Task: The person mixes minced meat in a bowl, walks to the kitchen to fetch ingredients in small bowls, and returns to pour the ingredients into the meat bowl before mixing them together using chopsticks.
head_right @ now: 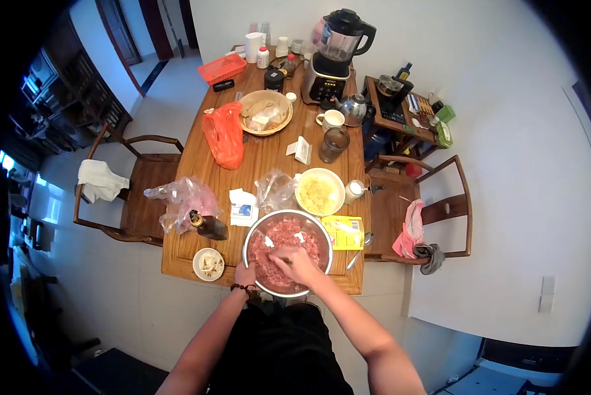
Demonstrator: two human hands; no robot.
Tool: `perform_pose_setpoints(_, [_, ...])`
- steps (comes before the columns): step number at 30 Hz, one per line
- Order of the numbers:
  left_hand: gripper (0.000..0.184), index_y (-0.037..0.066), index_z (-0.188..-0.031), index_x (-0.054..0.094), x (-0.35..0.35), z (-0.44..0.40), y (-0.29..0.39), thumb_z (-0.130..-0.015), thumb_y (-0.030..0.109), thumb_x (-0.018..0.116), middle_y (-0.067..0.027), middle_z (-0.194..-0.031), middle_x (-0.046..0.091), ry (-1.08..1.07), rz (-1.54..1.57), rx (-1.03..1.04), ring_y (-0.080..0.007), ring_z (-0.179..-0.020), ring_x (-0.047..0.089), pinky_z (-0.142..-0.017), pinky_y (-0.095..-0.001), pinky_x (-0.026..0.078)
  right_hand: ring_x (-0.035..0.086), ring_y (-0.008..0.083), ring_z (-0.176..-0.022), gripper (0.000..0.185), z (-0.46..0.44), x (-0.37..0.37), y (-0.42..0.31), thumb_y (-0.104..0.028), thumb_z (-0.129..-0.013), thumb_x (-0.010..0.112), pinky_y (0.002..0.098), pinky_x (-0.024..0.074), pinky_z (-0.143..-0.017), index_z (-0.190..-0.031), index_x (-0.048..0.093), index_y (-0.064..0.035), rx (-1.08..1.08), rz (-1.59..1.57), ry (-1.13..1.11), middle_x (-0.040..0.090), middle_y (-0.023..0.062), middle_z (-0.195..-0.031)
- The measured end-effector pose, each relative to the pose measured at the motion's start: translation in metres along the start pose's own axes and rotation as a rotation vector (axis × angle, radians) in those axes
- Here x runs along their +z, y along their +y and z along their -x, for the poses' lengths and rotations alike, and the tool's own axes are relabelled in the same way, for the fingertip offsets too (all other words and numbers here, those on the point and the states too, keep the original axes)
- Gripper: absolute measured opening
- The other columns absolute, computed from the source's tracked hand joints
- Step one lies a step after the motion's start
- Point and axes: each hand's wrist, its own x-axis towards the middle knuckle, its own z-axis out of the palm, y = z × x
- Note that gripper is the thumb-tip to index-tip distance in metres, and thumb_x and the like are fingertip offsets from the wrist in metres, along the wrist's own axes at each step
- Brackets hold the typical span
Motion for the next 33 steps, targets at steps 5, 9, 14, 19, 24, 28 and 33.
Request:
perform_pose_setpoints(5, [0.034,0.007,-0.125,0.069,-0.007,0.002,0.003,-0.097,0.021,0.057,-0.0146,-0.109,0.075,-0.057,-0.164,-0.058,-0.0271,-0.094,0.073,-0.082,-0.04,0.057,0.073,0.0361,-0.091,0.016,-0.029,-0.045,0.011,-0.013,-0.096,0.069,0.0406,0.0592,-0.085,-0.098,0.077,0.0002,0.197,0.226,0.205,0.075,0.0202,-0.099])
perform_pose_setpoints(9, [0.034,0.007,-0.126,0.068,0.0,-0.01,-0.022,-0.098,0.024,0.057,-0.015,-0.106,0.074,-0.025,-0.182,0.106,-0.0265,-0.085,0.074,-0.067,-0.0398,0.063,0.073,0.0373,-0.088,0.017,0.019,-0.066,0.015,-0.015,-0.095,0.07,0.0418,0.0598,-0.081,-0.097,0.077,-0.0001,0.346,0.339,-0.043,0.075,0.0213,-0.097])
perform_pose_setpoints(14, [0.035,0.007,-0.127,0.067,-0.004,0.002,0.008,-0.098,0.021,0.054,-0.0145,-0.106,0.074,-0.083,-0.097,-0.147,-0.026,-0.084,0.074,-0.062,-0.0382,0.063,0.072,0.0385,-0.086,0.02,0.012,-0.007,-0.015,-0.018,-0.096,0.069,0.0443,0.0593,-0.079,-0.1,0.077,0.0003,0.243,0.135,-0.202,0.074,0.0211,-0.094])
perform_pose_setpoints(19, [0.035,0.006,-0.126,0.068,-0.002,-0.011,-0.027,-0.097,0.019,0.052,-0.0139,-0.104,0.074,-0.066,-0.148,-0.007,-0.0259,-0.084,0.074,-0.064,-0.0382,0.062,0.072,0.0382,-0.081,0.017,-0.031,0.002,0.015,-0.014,-0.095,0.071,0.0405,0.0587,-0.074,-0.094,0.075,0.0028,0.071,0.122,0.21,0.073,0.0222,-0.092])
perform_pose_setpoints(24, [0.033,0.004,-0.112,0.073,-0.004,0.007,0.007,-0.093,0.027,0.06,-0.0204,-0.096,0.074,-0.025,-0.059,0.009,-0.0346,-0.091,0.072,-0.081,-0.0446,0.054,0.073,0.0364,-0.082,0.017,0.012,-0.062,0.02,-0.014,-0.096,0.069,0.0406,0.059,-0.075,-0.095,0.076,0.0013,0.299,0.274,0.068,0.074,0.0201,-0.092])
perform_pose_setpoints(28, [0.033,0.004,-0.112,0.073,0.001,0.002,-0.003,-0.093,0.027,0.061,-0.0203,-0.096,0.075,-0.011,-0.056,-0.042,-0.035,-0.092,0.072,-0.08,-0.0441,0.054,0.072,0.0369,-0.08,0.017,0.034,-0.031,0.007,-0.013,-0.096,0.069,0.0423,0.0577,-0.073,-0.093,0.075,0.0021,0.249,0.124,-0.234,0.073,0.021,-0.089])
perform_pose_setpoints(33, [0.036,0.007,-0.125,0.067,0.0,-0.02,-0.036,-0.096,0.022,0.052,-0.016,-0.1,0.073,-0.058,-0.127,-0.024,-0.028,-0.076,0.074,-0.054,-0.0395,0.064,0.073,0.0329,-0.082,0.016,-0.014,0.004,-0.004,-0.014,-0.095,0.071,0.041,0.0596,-0.076,-0.096,0.076,0.0013,0.095,0.047,-0.035,0.075,0.018,-0.093])
